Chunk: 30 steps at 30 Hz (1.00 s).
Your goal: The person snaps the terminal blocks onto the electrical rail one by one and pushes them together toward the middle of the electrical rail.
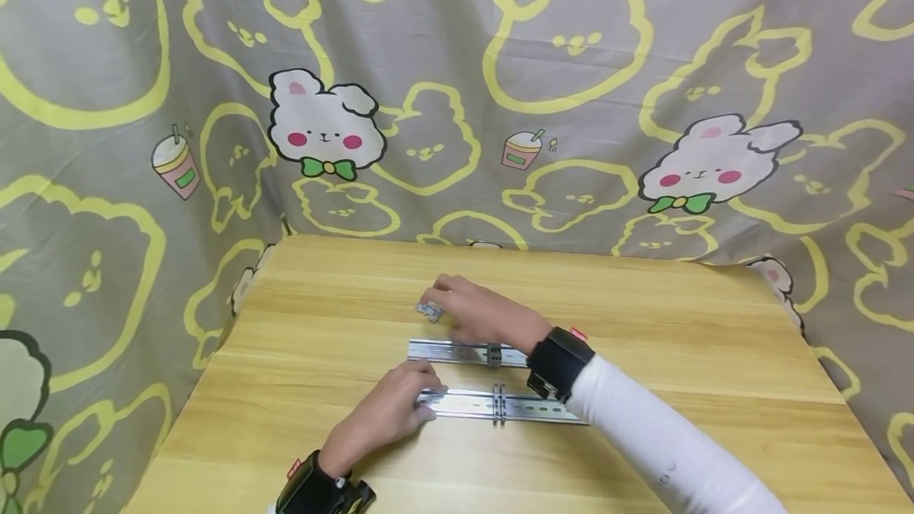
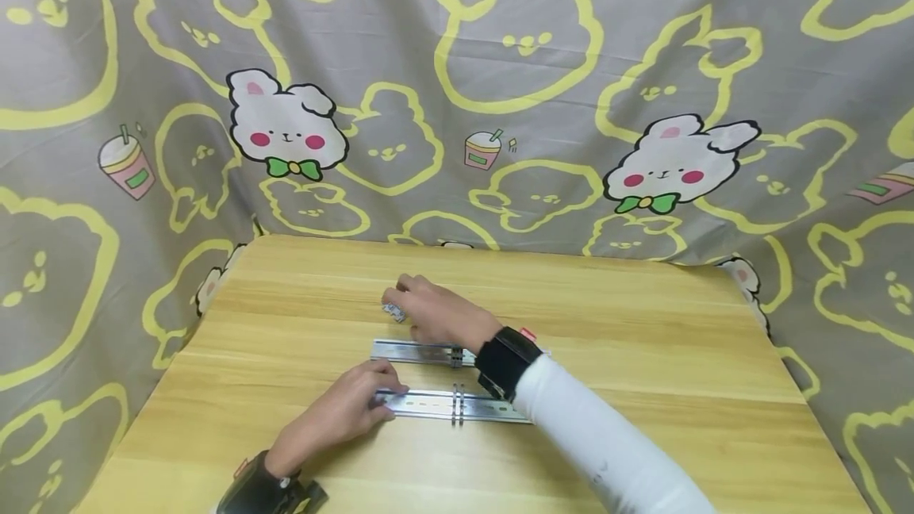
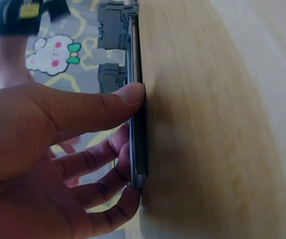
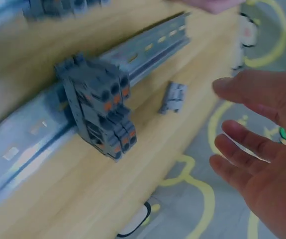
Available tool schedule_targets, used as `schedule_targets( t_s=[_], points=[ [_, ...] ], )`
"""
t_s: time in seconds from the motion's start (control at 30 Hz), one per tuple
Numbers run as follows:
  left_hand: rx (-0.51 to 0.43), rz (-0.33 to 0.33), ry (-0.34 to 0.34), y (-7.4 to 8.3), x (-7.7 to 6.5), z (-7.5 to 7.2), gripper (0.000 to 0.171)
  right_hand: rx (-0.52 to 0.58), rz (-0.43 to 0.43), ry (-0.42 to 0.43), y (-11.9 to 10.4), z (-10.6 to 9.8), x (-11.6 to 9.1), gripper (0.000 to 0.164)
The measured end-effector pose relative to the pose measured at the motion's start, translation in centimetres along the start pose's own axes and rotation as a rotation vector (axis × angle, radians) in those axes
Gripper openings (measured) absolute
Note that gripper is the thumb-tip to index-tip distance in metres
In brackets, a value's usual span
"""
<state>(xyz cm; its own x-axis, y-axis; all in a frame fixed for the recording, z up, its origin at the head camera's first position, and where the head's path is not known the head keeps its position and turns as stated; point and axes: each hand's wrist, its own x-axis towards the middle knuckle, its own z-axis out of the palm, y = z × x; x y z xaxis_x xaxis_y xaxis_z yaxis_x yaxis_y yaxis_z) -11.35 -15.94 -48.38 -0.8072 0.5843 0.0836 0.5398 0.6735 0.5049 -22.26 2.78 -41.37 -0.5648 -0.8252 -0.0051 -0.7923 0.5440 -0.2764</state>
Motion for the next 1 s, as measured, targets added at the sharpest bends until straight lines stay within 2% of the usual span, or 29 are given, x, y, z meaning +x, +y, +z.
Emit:
schedule_targets(
  t_s=[0.17,0.4,0.57,0.7,1.0],
  points=[
    [-0.004,-0.011,-0.008,0.2,0.1,-0.1,0.029,-0.089,-0.040,-0.046,0.4,0.8,2.2,0.054],
    [-0.011,-0.012,-0.002,0.0,-0.1,-0.2,0.029,-0.177,-0.048,-0.148,1.0,2.2,4.9,0.053],
    [-0.009,-0.020,-0.003,-0.2,-0.3,-0.3,0.029,-0.253,-0.050,-0.190,1.2,2.8,6.5,0.048],
    [-0.012,-0.008,-0.007,-0.2,-0.1,-0.3,0.029,-0.265,-0.044,-0.220,1.4,3.0,6.9,0.044],
    [0.017,0.010,0.010,-0.1,0.0,0.0,0.029,-0.176,-0.007,-0.255,1.6,3.6,7.1,0.050]
  ],
)
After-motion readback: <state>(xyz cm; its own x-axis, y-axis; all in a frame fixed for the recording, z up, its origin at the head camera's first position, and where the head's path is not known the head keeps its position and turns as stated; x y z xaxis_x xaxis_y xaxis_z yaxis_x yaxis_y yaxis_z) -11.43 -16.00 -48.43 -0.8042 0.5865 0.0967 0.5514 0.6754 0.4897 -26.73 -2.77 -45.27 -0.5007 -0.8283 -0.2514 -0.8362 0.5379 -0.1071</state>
